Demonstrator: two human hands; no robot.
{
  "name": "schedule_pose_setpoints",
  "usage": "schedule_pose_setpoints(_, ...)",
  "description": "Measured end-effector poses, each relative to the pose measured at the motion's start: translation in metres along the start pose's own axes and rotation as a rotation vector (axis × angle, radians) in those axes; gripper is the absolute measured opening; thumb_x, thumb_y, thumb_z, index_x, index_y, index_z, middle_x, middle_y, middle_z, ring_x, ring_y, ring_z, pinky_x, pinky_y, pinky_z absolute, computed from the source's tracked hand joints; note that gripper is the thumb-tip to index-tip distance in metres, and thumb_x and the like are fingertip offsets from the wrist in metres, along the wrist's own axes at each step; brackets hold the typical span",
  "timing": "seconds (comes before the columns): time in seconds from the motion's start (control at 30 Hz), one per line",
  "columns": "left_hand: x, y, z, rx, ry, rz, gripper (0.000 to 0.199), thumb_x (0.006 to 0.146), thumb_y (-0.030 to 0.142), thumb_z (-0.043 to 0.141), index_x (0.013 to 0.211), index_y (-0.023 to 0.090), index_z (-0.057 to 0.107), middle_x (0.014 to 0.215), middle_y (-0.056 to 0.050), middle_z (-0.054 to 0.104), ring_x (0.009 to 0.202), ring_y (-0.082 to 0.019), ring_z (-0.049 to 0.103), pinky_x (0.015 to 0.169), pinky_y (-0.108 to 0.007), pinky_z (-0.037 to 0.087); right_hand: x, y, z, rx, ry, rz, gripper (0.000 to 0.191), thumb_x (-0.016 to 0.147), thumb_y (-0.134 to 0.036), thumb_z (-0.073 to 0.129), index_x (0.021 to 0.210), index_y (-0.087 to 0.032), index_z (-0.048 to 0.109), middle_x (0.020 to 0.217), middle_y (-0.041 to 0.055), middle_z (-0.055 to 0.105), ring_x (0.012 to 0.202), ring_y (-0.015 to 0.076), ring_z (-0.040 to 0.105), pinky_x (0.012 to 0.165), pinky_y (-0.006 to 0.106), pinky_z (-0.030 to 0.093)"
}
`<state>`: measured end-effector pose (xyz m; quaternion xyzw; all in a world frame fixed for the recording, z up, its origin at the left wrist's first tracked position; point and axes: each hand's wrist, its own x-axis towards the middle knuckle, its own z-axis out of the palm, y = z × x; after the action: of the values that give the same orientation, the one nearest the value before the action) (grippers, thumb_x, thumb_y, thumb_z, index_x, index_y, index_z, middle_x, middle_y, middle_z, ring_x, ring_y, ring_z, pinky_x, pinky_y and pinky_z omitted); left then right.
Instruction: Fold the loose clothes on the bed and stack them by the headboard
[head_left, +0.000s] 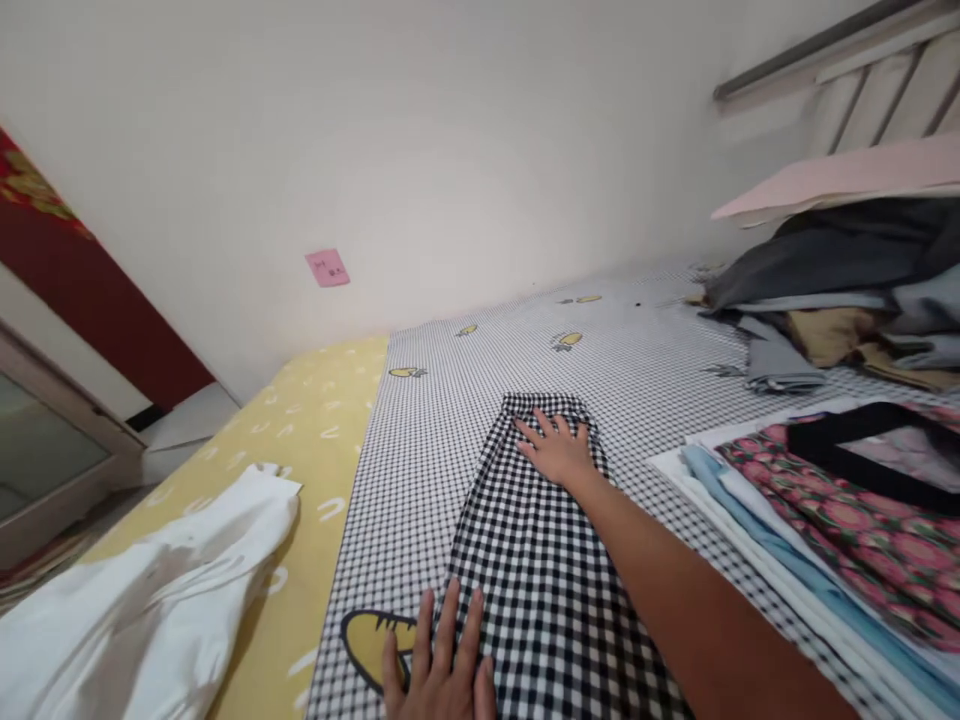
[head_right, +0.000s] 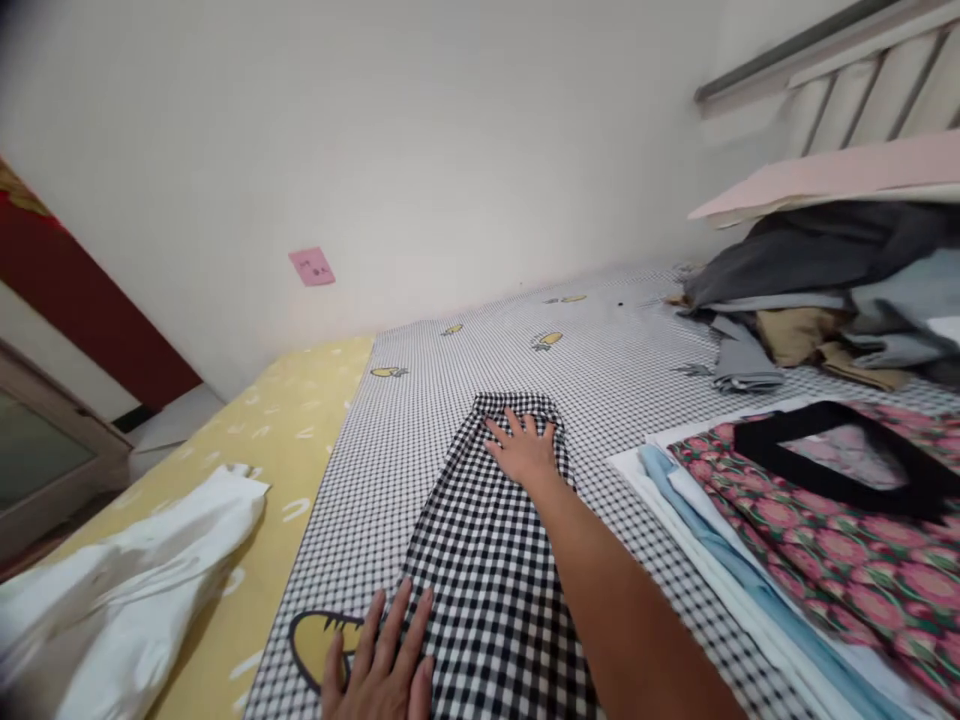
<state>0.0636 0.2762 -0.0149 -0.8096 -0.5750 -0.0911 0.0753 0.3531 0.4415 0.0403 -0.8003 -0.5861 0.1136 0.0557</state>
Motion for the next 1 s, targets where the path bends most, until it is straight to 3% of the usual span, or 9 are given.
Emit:
schedule_pose_setpoints(0.13, 0.003, 0.000, -0.013, -0.054, -0.071, 0.024, 0.052, 0.097, 0.032, 0.034, 0.148, 0.042, 0.035, 0.159, 0.005, 0.035, 0.148, -0.035, 0.033, 0.118, -0.071, 0.017, -0.046, -0.024, -0.006, -0.034, -0.068, 0.005, 0.063, 0.099, -0.055, 0.012, 0.159, -0.036, 0.011, 0.169, -0.0025, -0.002, 0.153, 0.0364, -0.007, 0.117, 0.070, -0.005)
schedule_pose_setpoints(0.3, 0.005, -0.002, -0.028, -0.118, -0.130, 0.053, 0.053, 0.098, 0.033, 0.030, 0.150, 0.040, 0.034, 0.162, 0.005, 0.030, 0.152, -0.032, 0.024, 0.120, -0.070, 0.014, -0.167, -0.039, 0.018, -0.071, -0.073, -0.121, 0.062, 0.098, -0.062, 0.016, 0.157, -0.041, 0.017, 0.168, -0.0056, 0.008, 0.154, 0.0336, 0.000, 0.120, 0.067, 0.002)
schedule_pose_setpoints(0.43, 0.003, 0.001, -0.036, -0.198, -0.106, 0.055, 0.052, 0.100, 0.038, 0.031, 0.151, 0.035, 0.038, 0.162, 0.001, 0.031, 0.153, -0.031, 0.021, 0.121, -0.068, 0.010, -0.266, -0.006, 0.074, -0.032, 0.133, -0.363, 0.054, 0.099, -0.061, 0.025, 0.152, -0.050, 0.028, 0.165, -0.0062, 0.024, 0.152, 0.0359, 0.017, 0.117, 0.072, 0.011)
schedule_pose_setpoints(0.57, -0.017, 0.003, -0.051, -0.306, -0.108, 0.041, 0.052, 0.098, 0.035, 0.038, 0.148, 0.026, 0.045, 0.161, -0.007, 0.036, 0.151, -0.034, 0.025, 0.121, -0.067, 0.013, -0.324, 0.044, 0.126, -0.113, 0.456, -0.457, 0.057, 0.096, -0.043, 0.045, 0.150, -0.051, 0.032, 0.157, -0.0002, 0.043, 0.141, 0.0403, 0.041, 0.106, 0.075, 0.033)
schedule_pose_setpoints(0.67, -0.055, -0.008, -0.062, -0.384, -0.093, 0.030, 0.050, 0.095, 0.029, 0.044, 0.146, 0.028, 0.048, 0.162, -0.006, 0.036, 0.152, -0.027, 0.026, 0.124, -0.057, 0.011, -0.352, 0.064, 0.143, -0.149, 0.615, -0.464, 0.059, 0.095, -0.034, 0.043, 0.152, -0.047, 0.033, 0.156, 0.0028, 0.045, 0.139, 0.0403, 0.044, 0.102, 0.073, 0.038)
schedule_pose_setpoints(0.77, -0.111, -0.042, -0.065, -0.490, -0.090, -0.041, 0.053, 0.092, 0.024, 0.049, 0.144, 0.034, 0.048, 0.163, 0.000, 0.035, 0.151, -0.019, 0.025, 0.126, -0.047, 0.009, -0.376, 0.068, 0.155, -0.117, 0.612, -0.430, 0.057, 0.098, -0.038, 0.037, 0.154, -0.044, 0.030, 0.162, 0.0037, 0.035, 0.143, 0.0411, 0.038, 0.097, 0.071, 0.043)
schedule_pose_setpoints(0.83, -0.158, -0.073, -0.063, -0.561, -0.081, -0.204, 0.055, 0.092, 0.021, 0.046, 0.146, 0.032, 0.045, 0.163, -0.002, 0.035, 0.151, -0.018, 0.026, 0.126, -0.047, 0.011, -0.388, 0.069, 0.166, -0.086, 0.586, -0.448, 0.058, 0.098, -0.042, 0.035, 0.155, -0.045, 0.026, 0.163, 0.0032, 0.033, 0.142, 0.0408, 0.039, 0.093, 0.069, 0.046)
schedule_pose_setpoints(0.9, -0.209, -0.103, -0.057, -0.632, -0.078, -0.448, 0.054, 0.093, 0.023, 0.038, 0.147, 0.023, 0.043, 0.161, -0.011, 0.037, 0.149, -0.023, 0.030, 0.123, -0.053, 0.017, -0.397, 0.071, 0.176, -0.060, 0.575, -0.505, 0.061, 0.096, -0.045, 0.036, 0.155, -0.048, 0.021, 0.159, 0.0024, 0.040, 0.134, 0.0387, 0.049, 0.091, 0.067, 0.047)
schedule_pose_setpoints(1.0, -0.286, -0.129, -0.045, -0.799, -0.129, -0.770, 0.053, 0.097, 0.036, 0.031, 0.141, 0.012, 0.048, 0.151, -0.022, 0.047, 0.143, -0.028, 0.041, 0.117, -0.054, 0.030, -0.406, 0.072, 0.175, -0.001, 0.606, -0.601, 0.066, 0.094, -0.044, 0.040, 0.155, -0.050, 0.017, 0.152, 0.0025, 0.050, 0.123, 0.0379, 0.059, 0.092, 0.065, 0.046)
